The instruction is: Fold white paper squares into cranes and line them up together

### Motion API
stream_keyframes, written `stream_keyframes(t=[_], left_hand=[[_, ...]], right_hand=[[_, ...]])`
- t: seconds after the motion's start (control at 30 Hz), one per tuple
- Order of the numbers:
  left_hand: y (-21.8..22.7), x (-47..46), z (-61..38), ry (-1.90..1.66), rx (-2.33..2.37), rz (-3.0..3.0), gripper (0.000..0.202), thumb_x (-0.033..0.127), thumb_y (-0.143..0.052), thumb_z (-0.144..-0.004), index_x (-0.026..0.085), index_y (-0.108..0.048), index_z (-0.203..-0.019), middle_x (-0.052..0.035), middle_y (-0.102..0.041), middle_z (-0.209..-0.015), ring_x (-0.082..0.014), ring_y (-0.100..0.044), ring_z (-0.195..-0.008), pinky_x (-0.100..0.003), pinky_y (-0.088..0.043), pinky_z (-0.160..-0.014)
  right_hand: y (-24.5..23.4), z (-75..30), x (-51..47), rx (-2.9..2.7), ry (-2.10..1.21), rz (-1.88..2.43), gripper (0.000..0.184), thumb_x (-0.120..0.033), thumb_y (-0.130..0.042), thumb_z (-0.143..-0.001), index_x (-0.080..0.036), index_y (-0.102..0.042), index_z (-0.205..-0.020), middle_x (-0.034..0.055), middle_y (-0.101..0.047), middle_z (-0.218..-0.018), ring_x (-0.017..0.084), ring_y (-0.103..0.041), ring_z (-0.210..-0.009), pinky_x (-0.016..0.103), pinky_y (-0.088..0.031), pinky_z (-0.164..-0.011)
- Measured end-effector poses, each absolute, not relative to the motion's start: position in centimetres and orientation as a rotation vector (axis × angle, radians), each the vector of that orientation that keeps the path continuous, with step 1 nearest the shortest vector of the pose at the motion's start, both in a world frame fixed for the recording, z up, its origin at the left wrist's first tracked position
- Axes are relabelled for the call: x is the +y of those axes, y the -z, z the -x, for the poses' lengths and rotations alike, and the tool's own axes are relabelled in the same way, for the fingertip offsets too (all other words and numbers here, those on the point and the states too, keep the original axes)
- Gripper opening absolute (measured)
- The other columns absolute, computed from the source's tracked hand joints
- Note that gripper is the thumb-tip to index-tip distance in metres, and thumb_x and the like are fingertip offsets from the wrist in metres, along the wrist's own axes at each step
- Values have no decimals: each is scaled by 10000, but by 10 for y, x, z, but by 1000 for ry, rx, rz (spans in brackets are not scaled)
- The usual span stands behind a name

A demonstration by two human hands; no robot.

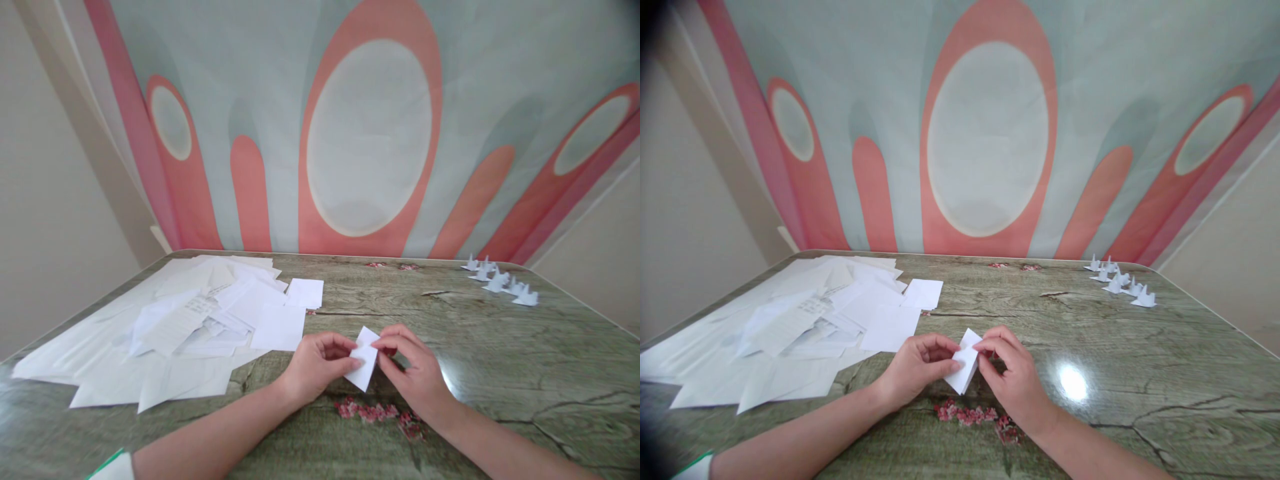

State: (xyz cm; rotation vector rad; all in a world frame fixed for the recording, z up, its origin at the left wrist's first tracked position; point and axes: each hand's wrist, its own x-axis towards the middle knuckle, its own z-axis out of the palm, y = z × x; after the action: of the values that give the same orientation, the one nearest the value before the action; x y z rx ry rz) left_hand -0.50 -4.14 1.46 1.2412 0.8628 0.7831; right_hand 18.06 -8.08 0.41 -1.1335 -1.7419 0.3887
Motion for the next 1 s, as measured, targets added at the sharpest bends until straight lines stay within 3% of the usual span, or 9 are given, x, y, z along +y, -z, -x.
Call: stream_keyframes(t=[0.17, 0.53, 1.0], left_hand=[[-11, -40, 6, -800, 910, -1272, 324, 372, -781, -575, 128, -687, -766, -45, -695, -733, -179, -633, -684, -296, -506, -672], [-14, -41, 5, -809, 874, -1300, 392, 408, -784, -560, 127, -673, -810, -51, -695, -765, -175, -630, -689, -287, -503, -662], [-14, -40, 8, -779, 734, -1362, 389, 278, -769, -625, 119, -621, -947, -57, -671, -851, -147, -607, -737, -274, -481, -710]], right_hand=[[-3, -181, -81, -1764, -401, 1127, 145, -126, -531, -803, -223, -592, -892, 35, -533, -912, 144, -541, -761, 281, -456, -683], [-1, -183, -80, -1917, -411, 1083, 287, -148, -538, -782, -253, -579, -1046, 68, -515, -1062, 206, -527, -1000, 348, -459, -845], [-5, -179, -81, -1837, -506, 1134, 202, -159, -554, -783, -240, -617, -957, 48, -518, -982, 186, -541, -928, 323, -452, -826]])
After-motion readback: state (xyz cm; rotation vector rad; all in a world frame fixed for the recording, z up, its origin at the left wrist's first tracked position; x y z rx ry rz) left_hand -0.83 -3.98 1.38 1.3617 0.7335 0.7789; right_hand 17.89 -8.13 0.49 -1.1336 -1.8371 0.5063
